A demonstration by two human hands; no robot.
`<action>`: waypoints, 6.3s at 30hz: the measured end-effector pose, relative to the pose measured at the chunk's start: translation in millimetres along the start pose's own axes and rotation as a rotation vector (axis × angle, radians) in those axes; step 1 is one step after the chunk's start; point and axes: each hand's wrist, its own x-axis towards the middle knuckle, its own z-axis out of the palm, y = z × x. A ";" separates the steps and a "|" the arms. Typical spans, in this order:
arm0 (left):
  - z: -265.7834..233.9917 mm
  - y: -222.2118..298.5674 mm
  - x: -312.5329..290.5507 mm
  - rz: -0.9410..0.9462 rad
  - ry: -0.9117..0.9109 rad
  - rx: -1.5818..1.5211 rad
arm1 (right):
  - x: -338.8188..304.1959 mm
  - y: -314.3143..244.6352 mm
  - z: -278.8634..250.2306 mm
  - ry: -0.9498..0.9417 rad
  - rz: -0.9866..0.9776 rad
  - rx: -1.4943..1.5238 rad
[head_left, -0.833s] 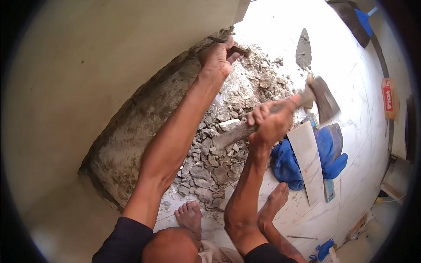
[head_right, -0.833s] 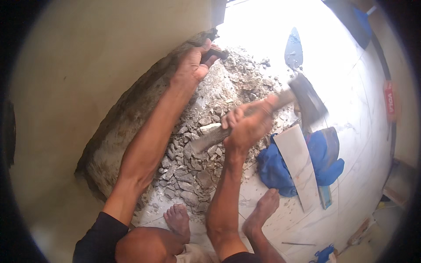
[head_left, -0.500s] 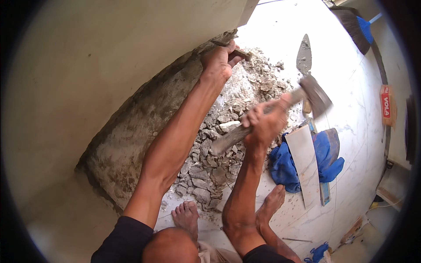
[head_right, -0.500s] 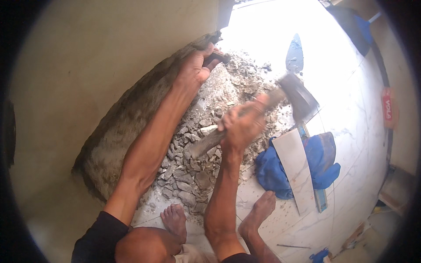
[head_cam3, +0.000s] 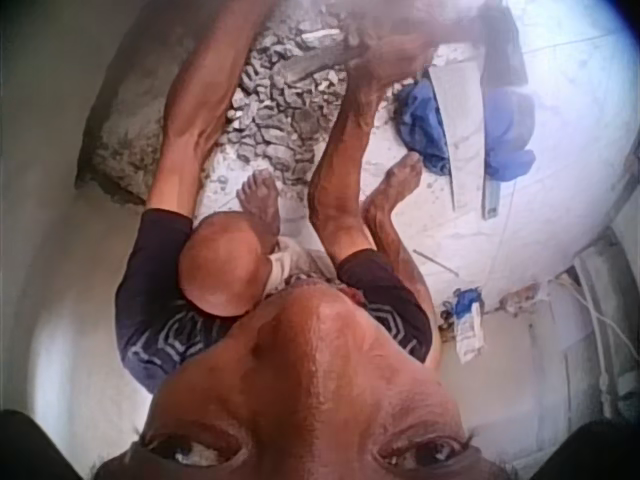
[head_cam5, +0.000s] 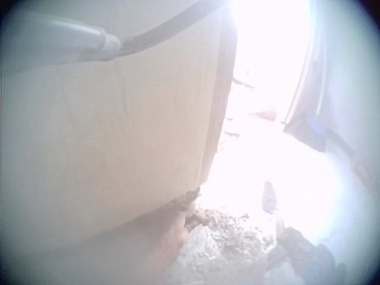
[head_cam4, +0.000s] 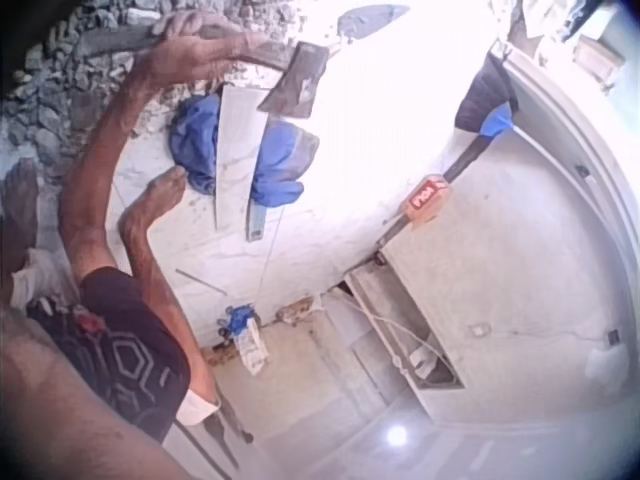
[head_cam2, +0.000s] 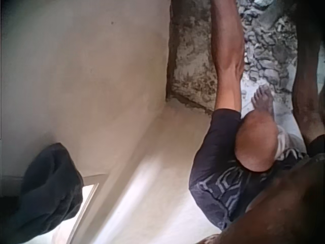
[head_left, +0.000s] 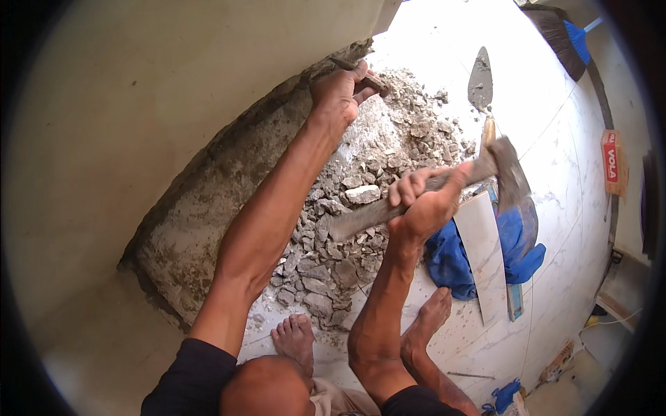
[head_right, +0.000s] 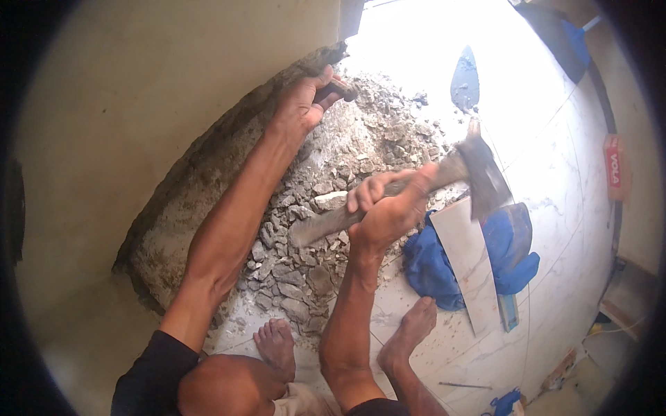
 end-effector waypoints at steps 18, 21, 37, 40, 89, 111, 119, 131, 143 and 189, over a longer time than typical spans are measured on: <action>7.8 1.8 -1.6 -0.025 0.051 -0.064 | 12.9 19.8 7.9 -0.193 0.185 -0.516; 12.2 -0.2 -2.5 -0.012 0.025 -0.084 | 9.1 23.7 6.4 -0.008 -0.009 -0.168; 4.5 -1.6 7.7 0.017 0.042 -0.081 | 16.8 15.3 12.4 -0.207 0.140 -0.470; 14.1 -6.5 7.5 -0.015 0.049 -0.117 | 12.7 18.6 10.3 -0.014 -0.081 -0.079; 23.2 -10.8 23.0 0.006 0.039 -0.074 | 38.1 12.4 6.0 -0.178 0.170 -0.461; 26.1 -14.4 35.1 0.008 0.119 -0.158 | 45.3 -9.6 9.9 -0.165 0.005 -0.137; 22.8 -15.8 33.5 0.010 0.067 -0.122 | 51.4 -3.1 6.5 -0.290 0.114 -0.594; 31.9 -19.6 37.4 -0.026 0.088 -0.235 | 55.9 -10.6 12.7 -0.132 0.041 0.091; 35.5 -23.0 36.8 0.001 0.130 -0.218 | 47.7 5.6 20.8 -0.126 0.081 -0.378; 71.2 -26.0 -27.2 0.029 0.211 0.185 | 56.5 -96.0 -52.6 -0.460 0.613 -0.366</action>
